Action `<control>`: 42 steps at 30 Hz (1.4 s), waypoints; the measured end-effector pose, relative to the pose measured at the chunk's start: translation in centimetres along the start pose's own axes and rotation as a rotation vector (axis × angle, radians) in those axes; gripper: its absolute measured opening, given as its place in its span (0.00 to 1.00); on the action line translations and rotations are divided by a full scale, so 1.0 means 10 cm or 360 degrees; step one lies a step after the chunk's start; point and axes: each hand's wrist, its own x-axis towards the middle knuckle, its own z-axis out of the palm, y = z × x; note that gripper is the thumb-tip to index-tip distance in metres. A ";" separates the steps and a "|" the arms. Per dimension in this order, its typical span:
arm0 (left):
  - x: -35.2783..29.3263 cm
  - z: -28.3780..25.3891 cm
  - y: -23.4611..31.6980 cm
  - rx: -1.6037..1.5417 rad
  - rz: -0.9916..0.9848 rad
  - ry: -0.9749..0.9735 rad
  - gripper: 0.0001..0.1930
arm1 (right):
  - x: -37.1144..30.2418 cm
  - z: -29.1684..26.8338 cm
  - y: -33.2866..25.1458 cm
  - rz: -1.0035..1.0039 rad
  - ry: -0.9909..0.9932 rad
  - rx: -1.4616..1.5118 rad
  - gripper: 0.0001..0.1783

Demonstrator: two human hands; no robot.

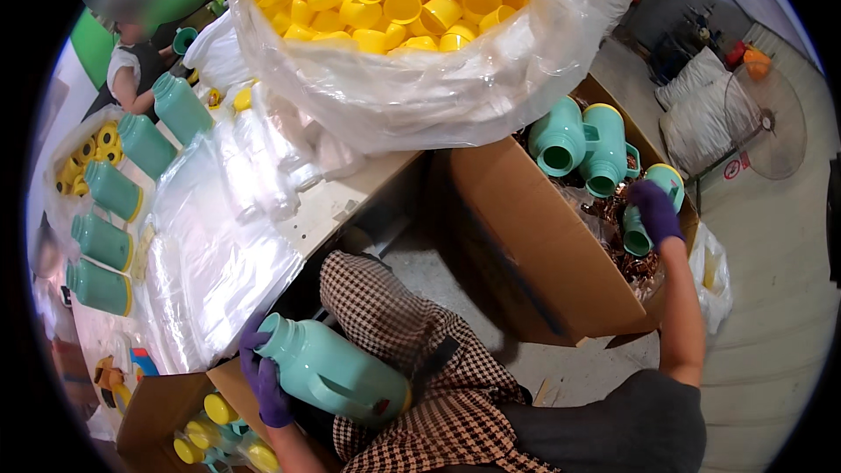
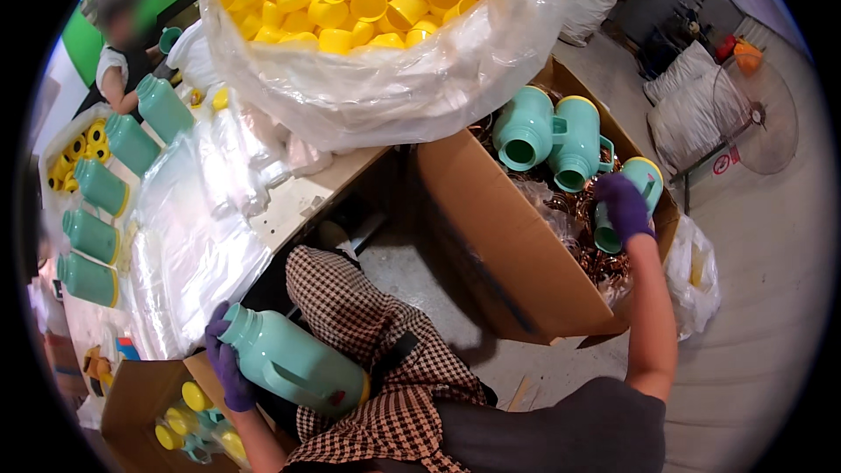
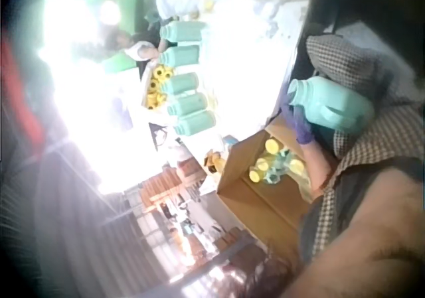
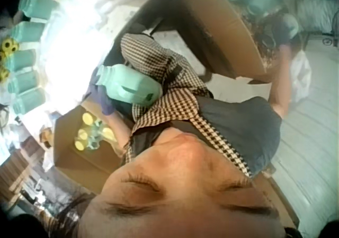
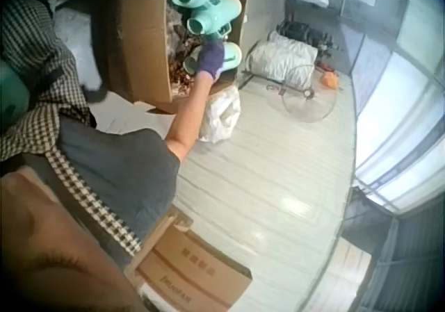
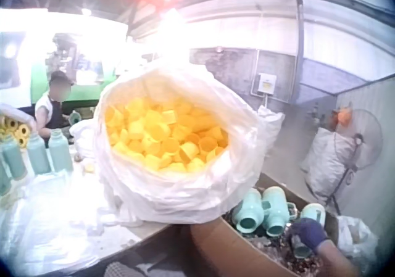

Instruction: The person assembles teal plastic containers by inserting a metal ring into the neck and screwing on a yellow lid. The person then places the finished containers into a cardboard box. The task is performed repeatedly in a warehouse setting.

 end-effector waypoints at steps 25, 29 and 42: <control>-0.31 -0.30 0.13 -0.0553 0.0238 -0.0221 0.35 | 0.52 1.02 -4.83 -0.1682 -0.0812 0.1643 0.09; -0.19 -0.26 0.24 -0.0343 0.0107 -0.0365 0.31 | 0.25 0.96 -5.00 -0.2060 -0.0742 0.0922 0.10; -0.17 -0.30 0.08 -0.0402 -0.0689 -0.0204 0.34 | -0.25 2.46 -4.75 -0.0524 -0.1068 0.2676 0.22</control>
